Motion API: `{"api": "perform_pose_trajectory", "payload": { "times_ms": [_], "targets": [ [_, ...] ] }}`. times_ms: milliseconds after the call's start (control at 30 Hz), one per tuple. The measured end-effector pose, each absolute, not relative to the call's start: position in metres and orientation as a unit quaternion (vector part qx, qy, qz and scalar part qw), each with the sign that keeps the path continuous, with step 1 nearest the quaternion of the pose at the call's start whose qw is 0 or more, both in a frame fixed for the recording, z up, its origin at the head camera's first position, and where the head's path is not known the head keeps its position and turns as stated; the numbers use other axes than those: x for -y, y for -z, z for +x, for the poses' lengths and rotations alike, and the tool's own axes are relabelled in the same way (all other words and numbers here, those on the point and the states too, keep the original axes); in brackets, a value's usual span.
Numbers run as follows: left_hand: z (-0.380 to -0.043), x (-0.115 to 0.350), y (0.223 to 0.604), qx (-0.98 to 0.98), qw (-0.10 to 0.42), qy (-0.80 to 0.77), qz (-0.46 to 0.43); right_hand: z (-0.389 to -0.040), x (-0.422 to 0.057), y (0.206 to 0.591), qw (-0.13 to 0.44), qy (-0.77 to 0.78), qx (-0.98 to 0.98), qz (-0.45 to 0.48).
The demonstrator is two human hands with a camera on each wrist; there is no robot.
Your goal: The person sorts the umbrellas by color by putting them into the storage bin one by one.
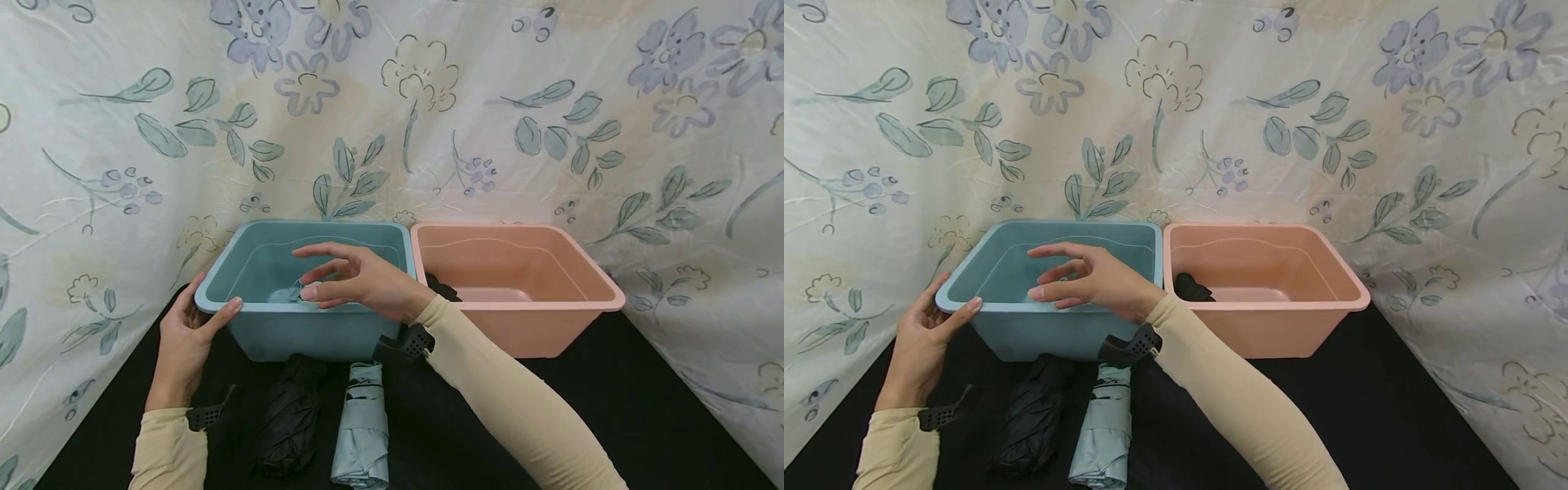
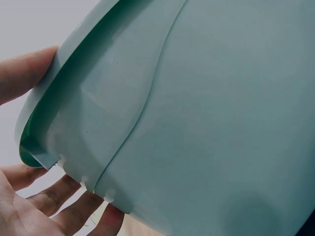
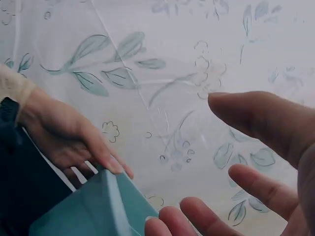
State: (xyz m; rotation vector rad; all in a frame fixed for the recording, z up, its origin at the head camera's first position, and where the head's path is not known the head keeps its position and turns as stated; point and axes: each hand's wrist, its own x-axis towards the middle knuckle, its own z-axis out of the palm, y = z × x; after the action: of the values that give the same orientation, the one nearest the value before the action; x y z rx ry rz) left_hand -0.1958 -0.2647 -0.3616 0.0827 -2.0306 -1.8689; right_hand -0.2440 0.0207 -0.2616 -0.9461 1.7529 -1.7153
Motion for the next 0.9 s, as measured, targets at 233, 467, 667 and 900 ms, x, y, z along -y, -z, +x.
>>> {"api": "perform_pose_trajectory", "payload": {
  "times_ms": [233,467,667,900],
  "targets": [
    [-0.196,0.267,0.362,0.725,0.189,0.661,0.027,-0.215,-0.051,0.28,0.209,0.599,-0.683,-0.361],
    [-0.195,0.268,0.362,0.725,0.187,0.663,0.026,-0.192,-0.073,0.313,0.199,0.6,-0.691,-0.352],
    [-0.194,0.268,0.362,0.725,0.187,0.662,0.022,-0.183,-0.091,0.354,0.205,0.61,-0.703,-0.304],
    [-0.194,0.269,0.363,0.723,0.185,0.666,0.023,-0.175,-0.103,0.389,0.209,0.614,-0.721,-0.245]
  ]
}}
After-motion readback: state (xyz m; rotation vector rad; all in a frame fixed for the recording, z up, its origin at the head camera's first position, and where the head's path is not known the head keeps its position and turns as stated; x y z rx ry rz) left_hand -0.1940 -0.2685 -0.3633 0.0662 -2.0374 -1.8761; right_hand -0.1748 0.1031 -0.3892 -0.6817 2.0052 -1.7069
